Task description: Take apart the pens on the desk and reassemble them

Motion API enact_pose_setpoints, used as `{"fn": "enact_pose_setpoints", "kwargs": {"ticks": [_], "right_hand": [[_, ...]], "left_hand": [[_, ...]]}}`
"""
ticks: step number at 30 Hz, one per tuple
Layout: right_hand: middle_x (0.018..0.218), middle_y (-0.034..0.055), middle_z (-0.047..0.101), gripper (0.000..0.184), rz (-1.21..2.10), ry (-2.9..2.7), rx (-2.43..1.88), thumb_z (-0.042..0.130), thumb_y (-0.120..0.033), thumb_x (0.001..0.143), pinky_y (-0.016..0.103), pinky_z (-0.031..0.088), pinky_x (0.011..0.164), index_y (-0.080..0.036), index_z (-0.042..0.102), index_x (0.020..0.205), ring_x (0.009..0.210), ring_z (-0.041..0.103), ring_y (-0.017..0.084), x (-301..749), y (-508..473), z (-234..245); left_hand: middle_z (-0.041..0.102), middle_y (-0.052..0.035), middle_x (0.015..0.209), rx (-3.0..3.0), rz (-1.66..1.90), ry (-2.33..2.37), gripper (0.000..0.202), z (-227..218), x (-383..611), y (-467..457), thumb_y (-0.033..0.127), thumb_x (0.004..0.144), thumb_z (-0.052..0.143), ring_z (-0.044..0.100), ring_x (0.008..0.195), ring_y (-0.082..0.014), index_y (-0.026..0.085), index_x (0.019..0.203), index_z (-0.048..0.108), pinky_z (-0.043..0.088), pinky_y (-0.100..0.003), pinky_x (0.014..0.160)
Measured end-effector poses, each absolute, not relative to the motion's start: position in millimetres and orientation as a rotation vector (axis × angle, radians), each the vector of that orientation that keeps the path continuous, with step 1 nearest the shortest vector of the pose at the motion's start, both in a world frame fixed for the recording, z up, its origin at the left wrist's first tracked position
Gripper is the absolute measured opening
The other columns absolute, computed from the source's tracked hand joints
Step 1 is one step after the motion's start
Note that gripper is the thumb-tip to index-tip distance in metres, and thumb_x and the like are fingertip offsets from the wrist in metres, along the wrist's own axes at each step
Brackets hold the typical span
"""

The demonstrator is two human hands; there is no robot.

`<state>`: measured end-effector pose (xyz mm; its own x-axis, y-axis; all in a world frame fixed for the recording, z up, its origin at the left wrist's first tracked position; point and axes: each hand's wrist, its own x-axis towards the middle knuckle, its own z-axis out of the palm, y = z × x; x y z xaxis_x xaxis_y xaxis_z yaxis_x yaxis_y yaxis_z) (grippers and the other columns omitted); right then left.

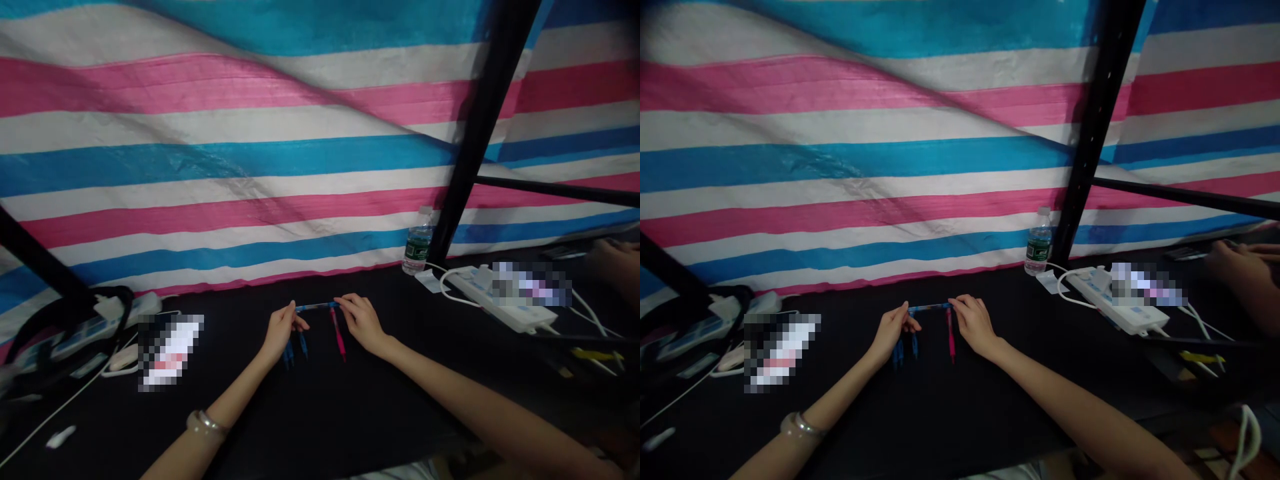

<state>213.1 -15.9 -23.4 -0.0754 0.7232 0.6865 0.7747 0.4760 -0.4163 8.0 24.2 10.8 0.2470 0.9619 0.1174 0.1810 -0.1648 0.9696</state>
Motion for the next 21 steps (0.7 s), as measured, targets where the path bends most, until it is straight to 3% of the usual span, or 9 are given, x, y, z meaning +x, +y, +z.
{"fn": "enact_pose_setpoints", "kwargs": {"ticks": [5,9,15,18,21], "right_hand": [[0.098,0.007,0.06,0.027,-0.127,-1.795,-1.27,0.044,-0.012,0.085,0.033,0.038,0.076,-0.02,0.06,0.104,0.092,0.054,0.019,214,-16,-20],[0.091,0.0051,0.058,0.022,-0.045,-1.789,-1.292,0.045,-0.008,0.08,0.032,0.04,0.075,-0.019,0.059,0.092,0.086,0.055,0.018,214,-18,-15],[0.099,0.0065,0.048,0.035,0.146,-1.911,-1.208,0.044,-0.015,0.084,0.027,0.047,0.068,-0.021,0.046,0.118,0.081,0.055,0.014,212,-22,-14],[0.099,0.0064,0.048,0.029,0.116,-1.984,-1.235,0.045,-0.025,0.087,0.027,0.048,0.066,-0.021,0.05,0.115,0.077,0.055,0.014,210,-24,-13],[0.097,0.0058,0.049,0.025,0.069,-2.007,-1.275,0.038,-0.025,0.09,0.026,0.046,0.066,-0.02,0.053,0.11,0.075,0.055,0.013,209,-26,-11]], "left_hand": [[0.063,-0.008,0.05,1.586,1.007,1.119,0.052,10,7,24,0.052,0.082,0.038,0.053,0.046,-0.0141,0.015,0.049,0.053,0.039,-0.024,0.051],[0.062,-0.007,0.048,1.548,1.003,1.085,0.05,10,7,23,0.052,0.081,0.039,0.054,0.046,-0.0145,0.018,0.044,0.043,0.041,-0.024,0.052],[0.063,-0.0067,0.05,1.56,1.022,1.076,0.049,11,8,25,0.055,0.08,0.039,0.053,0.045,-0.0133,0.02,0.046,0.034,0.04,-0.024,0.051],[0.063,-0.0065,0.052,1.58,1.036,1.071,0.049,9,8,27,0.057,0.079,0.039,0.052,0.044,-0.013,0.019,0.049,0.037,0.038,-0.024,0.049],[0.063,-0.0062,0.054,1.585,1.037,1.056,0.048,6,8,29,0.057,0.078,0.04,0.052,0.044,-0.0129,0.019,0.051,0.039,0.037,-0.024,0.048]]}}
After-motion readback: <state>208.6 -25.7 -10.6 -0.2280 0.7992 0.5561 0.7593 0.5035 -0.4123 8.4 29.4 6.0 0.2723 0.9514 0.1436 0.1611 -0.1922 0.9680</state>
